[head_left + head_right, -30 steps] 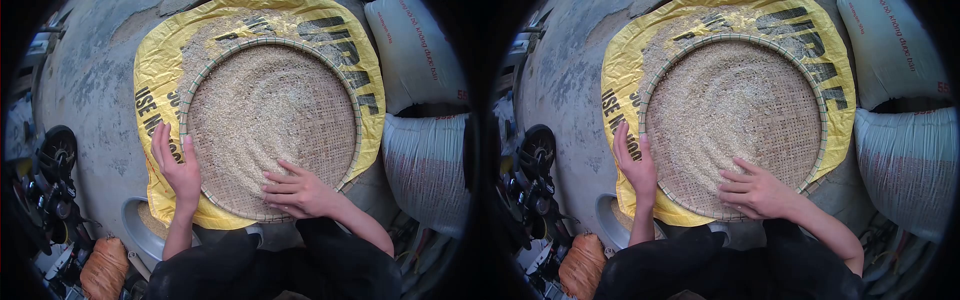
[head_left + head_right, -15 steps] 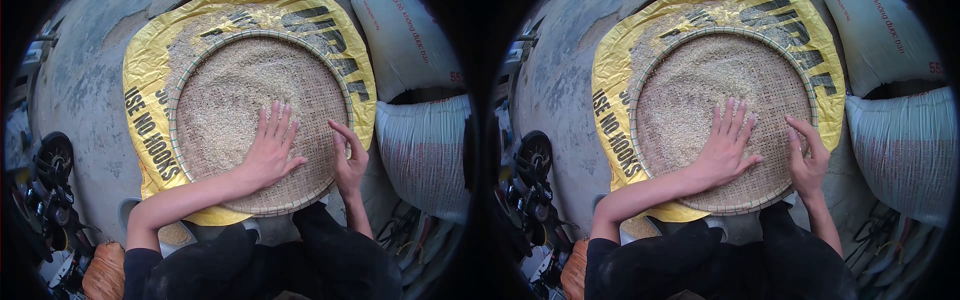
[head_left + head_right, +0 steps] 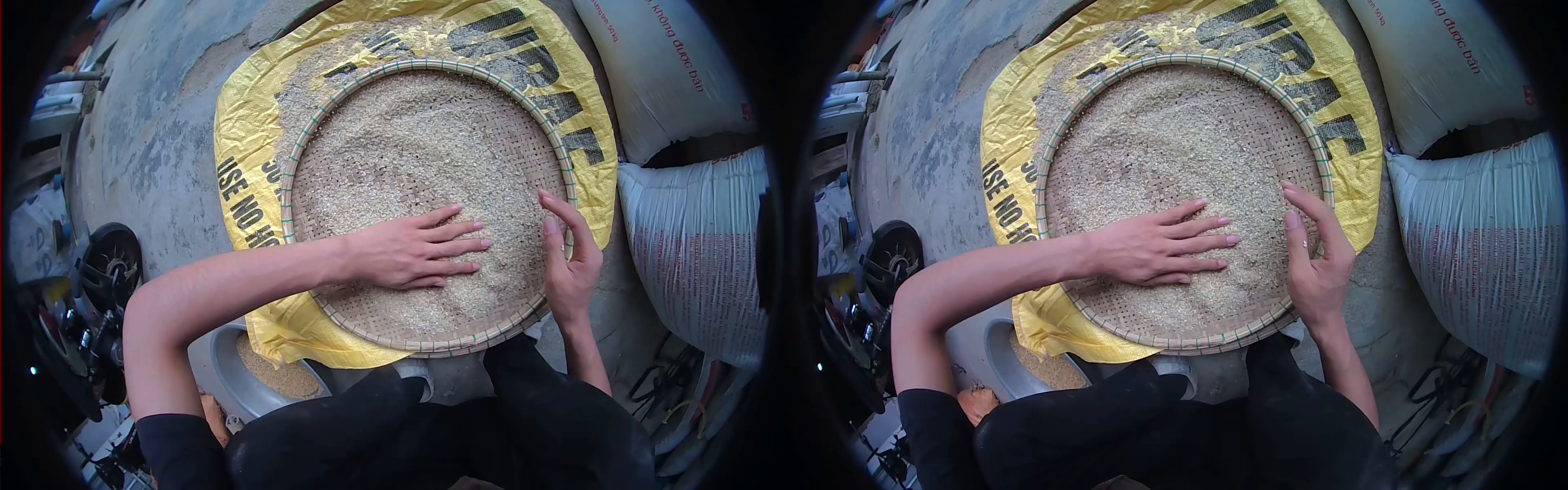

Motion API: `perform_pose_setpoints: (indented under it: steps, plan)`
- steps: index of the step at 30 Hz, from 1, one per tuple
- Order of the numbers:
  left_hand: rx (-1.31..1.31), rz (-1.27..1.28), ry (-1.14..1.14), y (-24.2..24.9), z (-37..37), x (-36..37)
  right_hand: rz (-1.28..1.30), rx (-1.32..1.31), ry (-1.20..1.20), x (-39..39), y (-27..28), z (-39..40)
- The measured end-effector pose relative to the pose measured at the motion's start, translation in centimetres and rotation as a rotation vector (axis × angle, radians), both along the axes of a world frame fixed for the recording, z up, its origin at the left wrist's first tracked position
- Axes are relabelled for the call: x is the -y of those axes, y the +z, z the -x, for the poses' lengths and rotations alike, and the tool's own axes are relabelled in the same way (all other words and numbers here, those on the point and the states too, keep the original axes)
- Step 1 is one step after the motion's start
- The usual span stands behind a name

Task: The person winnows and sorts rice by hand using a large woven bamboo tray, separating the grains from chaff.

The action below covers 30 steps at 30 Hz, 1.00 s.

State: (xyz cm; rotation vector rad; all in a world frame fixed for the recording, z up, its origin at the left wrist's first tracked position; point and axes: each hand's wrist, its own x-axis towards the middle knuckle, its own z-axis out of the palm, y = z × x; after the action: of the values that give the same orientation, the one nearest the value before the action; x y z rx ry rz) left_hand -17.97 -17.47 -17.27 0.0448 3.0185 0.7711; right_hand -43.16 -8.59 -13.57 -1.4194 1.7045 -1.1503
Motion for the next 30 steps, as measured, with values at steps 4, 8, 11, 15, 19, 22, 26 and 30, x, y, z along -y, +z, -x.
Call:
perform_pose_setpoints:
  steps: [4, 8, 11, 15, 19, 22, 26, 30]
  plan:
    - [-0.009, 0.065, 0.132, -0.3, 0.7, 2.7, 0.009, 0.027, -0.035, 0.4, -0.4, 0.7]
    - [0.019, 0.192, 0.398, -1.0, 0.9, 4.3, 0.013, 0.038, -0.051, 0.4, -0.5, 0.8]
    - [0.023, 0.307, 0.546, -1.7, 0.1, 5.3, -0.016, 0.085, -0.048, 0.1, -0.4, 0.3]
    - [0.06, 0.353, 0.757, -1.8, -2.3, 6.3, -0.034, 0.121, -0.043, 0.0, -0.5, -0.6]
    - [0.069, 0.369, 0.831, -2.0, -3.9, 5.9, -0.021, 0.165, -0.045, -0.1, -0.7, -0.9]
    - [0.022, 0.326, 0.878, -2.2, -4.5, 5.0, -0.05, 0.138, -0.043, -0.1, -0.6, -0.9]
    - [0.041, 0.33, 0.883, -1.9, -3.9, 2.8, -0.23, 0.045, 0.034, -0.1, -0.6, -0.1]
    - [0.05, 0.209, 0.804, -0.8, -2.1, -1.1, -0.315, 0.084, 0.027, 0.0, -1.1, -1.0]
